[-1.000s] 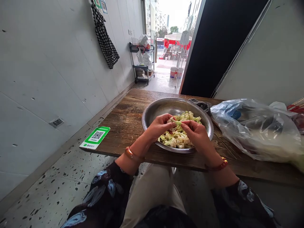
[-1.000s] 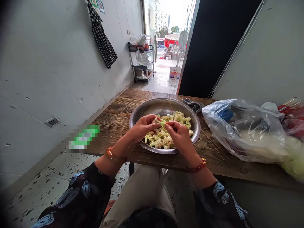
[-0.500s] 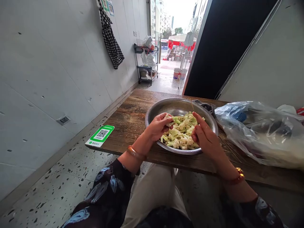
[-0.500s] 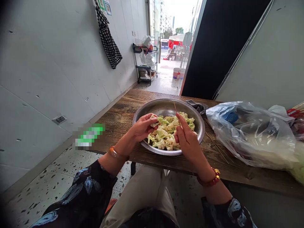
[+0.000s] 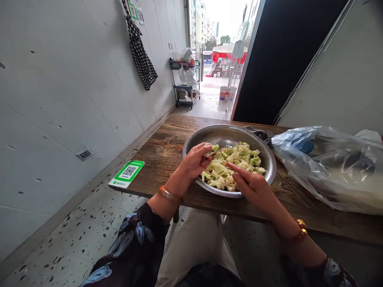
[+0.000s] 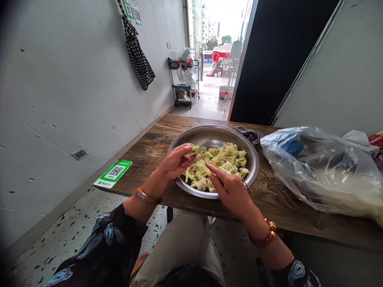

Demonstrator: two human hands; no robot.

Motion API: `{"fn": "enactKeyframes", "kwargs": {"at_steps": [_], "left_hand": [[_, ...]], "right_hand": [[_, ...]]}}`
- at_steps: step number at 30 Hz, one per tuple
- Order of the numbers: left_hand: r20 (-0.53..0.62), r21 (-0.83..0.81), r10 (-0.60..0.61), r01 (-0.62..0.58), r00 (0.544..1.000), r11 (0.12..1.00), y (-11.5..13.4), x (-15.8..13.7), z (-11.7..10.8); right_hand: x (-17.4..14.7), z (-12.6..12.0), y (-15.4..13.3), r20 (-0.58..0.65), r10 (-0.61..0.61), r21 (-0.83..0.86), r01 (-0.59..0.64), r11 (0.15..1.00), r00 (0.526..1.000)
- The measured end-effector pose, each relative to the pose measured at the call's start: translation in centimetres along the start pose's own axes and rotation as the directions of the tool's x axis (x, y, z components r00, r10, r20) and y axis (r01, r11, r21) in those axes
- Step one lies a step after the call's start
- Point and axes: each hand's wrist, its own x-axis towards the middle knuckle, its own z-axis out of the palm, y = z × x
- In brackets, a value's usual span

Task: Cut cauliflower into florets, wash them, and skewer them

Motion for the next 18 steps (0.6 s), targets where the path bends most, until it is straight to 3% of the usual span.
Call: {"fn": "enactKeyframes", "kwargs": {"at_steps": [9,18], "left_hand": [[0.018,-0.005,-0.01,0.01,1.0,1.0,0.04,-0.22,0.12],[0.001,-0.048,-0.035,0.035,0.999,0.998,0.18,-0.36,0.28]], "right_hand": [[-0.04,-0.08,0.1,0.065,0.001,-0.026,0.001,1.0,0.998],[-0.2,0.13,0.56,-0.01,-0.012,-0.003,0.012,1.0,1.0]]}}
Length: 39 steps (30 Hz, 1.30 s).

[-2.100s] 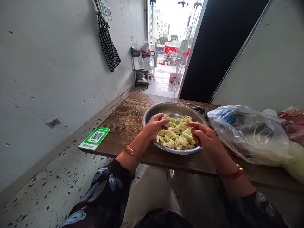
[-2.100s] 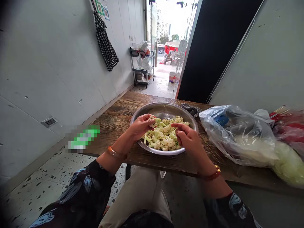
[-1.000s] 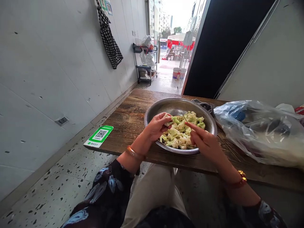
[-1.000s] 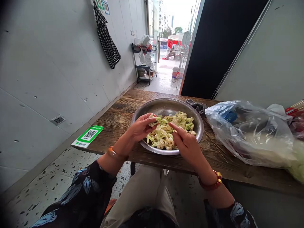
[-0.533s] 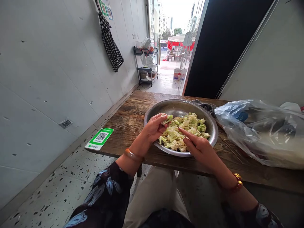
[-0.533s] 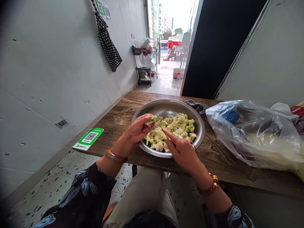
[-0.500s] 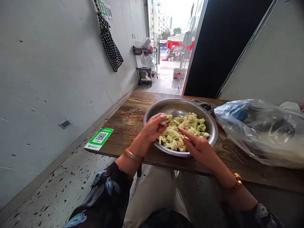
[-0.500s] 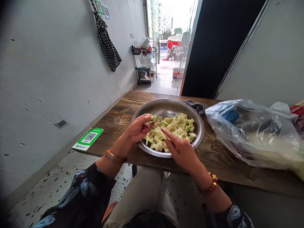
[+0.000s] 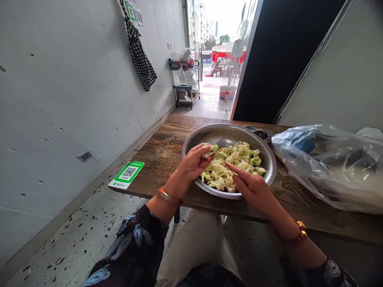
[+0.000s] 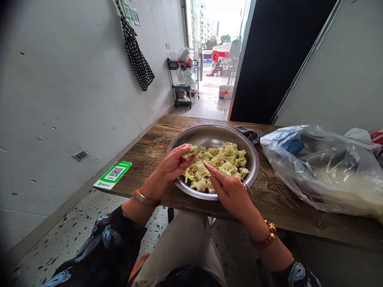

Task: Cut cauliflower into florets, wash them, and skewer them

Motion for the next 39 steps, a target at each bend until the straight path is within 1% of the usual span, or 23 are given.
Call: {"fn": "enactKeyframes", "kwargs": {"at_steps": [3,7,11,15,18,23,29,34,39], "left_hand": [[0.007,0.0,0.001,-0.001,1.0,1.0,-0.02,-0.07,-0.02],[0.024,-0.005,0.002,-0.002,1.0,1.0,-0.11,-0.14,-0.04],[0.015,-0.021,0.002,-0.001,1.0,1.0,-0.16,-0.07,-0.12],[-0.016,-0.031,0.016,-0.017,1.0,0.999,-0.17,-0.06,-0.17],[-0.005,-0.015,0.012,-0.012,1.0,1.0,-0.13,-0.19,-0.06],[-0.008,0.0,0.012,-0.012,1.0,1.0,-0.08,-0.31,0.15],[-0.001,0.022,0.048,-0.048,0.999,0.999,-0.28,-0.09,-0.04],[-0.007,0.053,0.071,-0.07,0.997,0.996,-0.37,-0.24,-0.09],[-0.018,0.048,0.078,-0.077,0.997,0.996,-0.39,-0.33,-0.01]], "right_hand": [[-0.04,-0.07,-0.07,0.003,-0.017,-0.002,0.017,1.0,1.0],[0.05,0.08,-0.06,0.001,0.014,-0.003,-0.014,1.0,1.0],[0.12,0.26,0.18,-0.023,0.046,-0.016,-0.046,0.999,0.999],[-0.07,0.1,0.16,-0.004,0.006,-0.024,-0.006,1.0,1.0],[-0.14,-0.03,0.06,0.009,-0.008,-0.031,0.008,0.999,1.0],[0.0,0.08,0.18,-0.006,0.013,-0.04,-0.013,0.999,1.0],[-0.04,0.06,0.23,0.022,-0.008,-0.023,0.008,1.0,1.0],[0.04,0.01,0.2,0.047,0.014,-0.023,-0.013,1.0,0.999],[0.0,0.13,0.24,0.035,0.005,-0.025,-0.004,1.0,0.999]]}}
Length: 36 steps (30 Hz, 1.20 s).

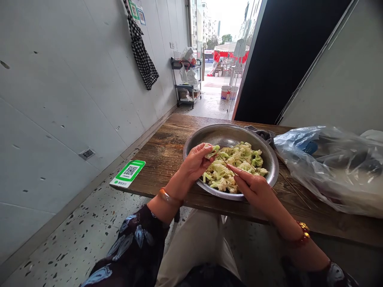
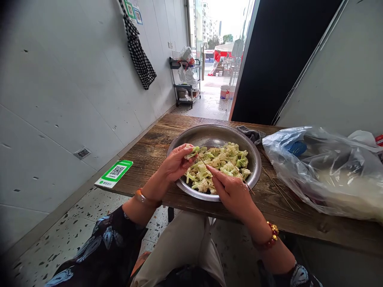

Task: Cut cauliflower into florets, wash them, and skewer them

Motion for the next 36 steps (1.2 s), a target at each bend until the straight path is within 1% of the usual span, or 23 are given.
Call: {"fn": "enactKeyframes", "kwargs": {"at_steps": [5,11,14,16,21,25,32,36], "left_hand": [[-0.011,0.015,0.015,-0.014,1.0,1.0,-0.1,0.1,-0.1],[0.013,0.111,0.091,-0.092,0.996,0.99,-0.3,-0.3,0.0],[0.0,0.133,0.085,-0.085,0.996,0.988,-0.4,-0.5,0.1],[0.005,0.133,0.069,-0.069,0.998,0.989,-0.5,-0.5,0.1],[0.061,0.137,0.034,-0.042,0.998,0.99,-0.8,-0.5,0.3],[0.06,0.103,0.049,-0.055,0.997,0.993,-0.9,-0.6,0.3],[0.059,0.057,0.077,-0.081,0.995,0.995,-1.3,-0.5,0.2],[0.091,0.064,0.051,-0.057,0.995,0.996,-1.2,-0.6,0.2]], "right_hand": [[0.0,-0.1,-0.1,0.012,0.001,-0.026,0.0,1.0,1.0],[0.0,-0.1,-0.1,0.017,-0.011,-0.035,0.011,0.999,1.0],[0.0,-0.2,0.1,0.007,-0.01,-0.025,0.011,1.0,1.0],[0.0,-0.2,0.2,-0.006,-0.012,-0.015,0.012,1.0,1.0],[0.0,0.2,0.6,-0.072,-0.034,-0.012,0.034,0.999,0.997],[0.0,0.6,0.9,-0.113,-0.03,-0.007,0.03,1.0,0.993],[-0.2,0.7,1.5,-0.116,-0.027,-0.034,0.024,0.999,0.993],[-0.2,0.7,1.6,-0.118,-0.024,-0.043,0.019,0.999,0.993]]}}
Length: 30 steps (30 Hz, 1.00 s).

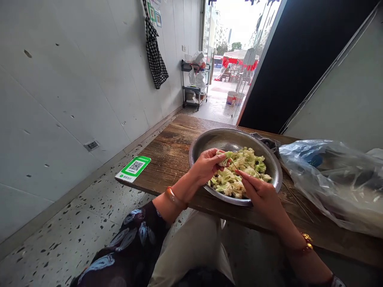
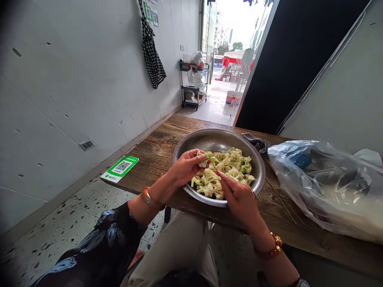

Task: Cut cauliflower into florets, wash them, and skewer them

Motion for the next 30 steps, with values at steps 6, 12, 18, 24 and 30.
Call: {"fn": "enactKeyframes", "kwargs": {"at_steps": [6,12,18,24,30], "left_hand": [[0.035,0.015,-0.035,0.034,0.999,0.999,0.2,-0.3,-0.1],[0.037,0.048,-0.026,0.024,0.999,0.999,-0.2,-0.1,0.0],[0.031,0.061,-0.032,0.03,0.999,0.998,-0.3,-0.1,0.0],[0.044,0.065,-0.021,0.018,0.999,0.998,-0.2,0.1,-0.1],[0.056,0.115,-0.044,0.038,0.997,0.993,-0.5,0.0,0.3]], "right_hand": [[0.0,-0.1,-0.3,0.001,0.007,-0.015,-0.007,1.0,1.0],[0.0,0.2,-0.2,-0.016,0.018,-0.047,-0.018,0.999,1.0],[0.1,0.2,-0.4,-0.031,-0.011,-0.045,0.01,0.999,0.999],[0.6,0.2,-0.9,-0.052,0.004,-0.034,-0.006,0.999,0.999],[1.6,0.8,-1.4,-0.089,-0.006,-0.021,0.004,1.0,0.996]]}}
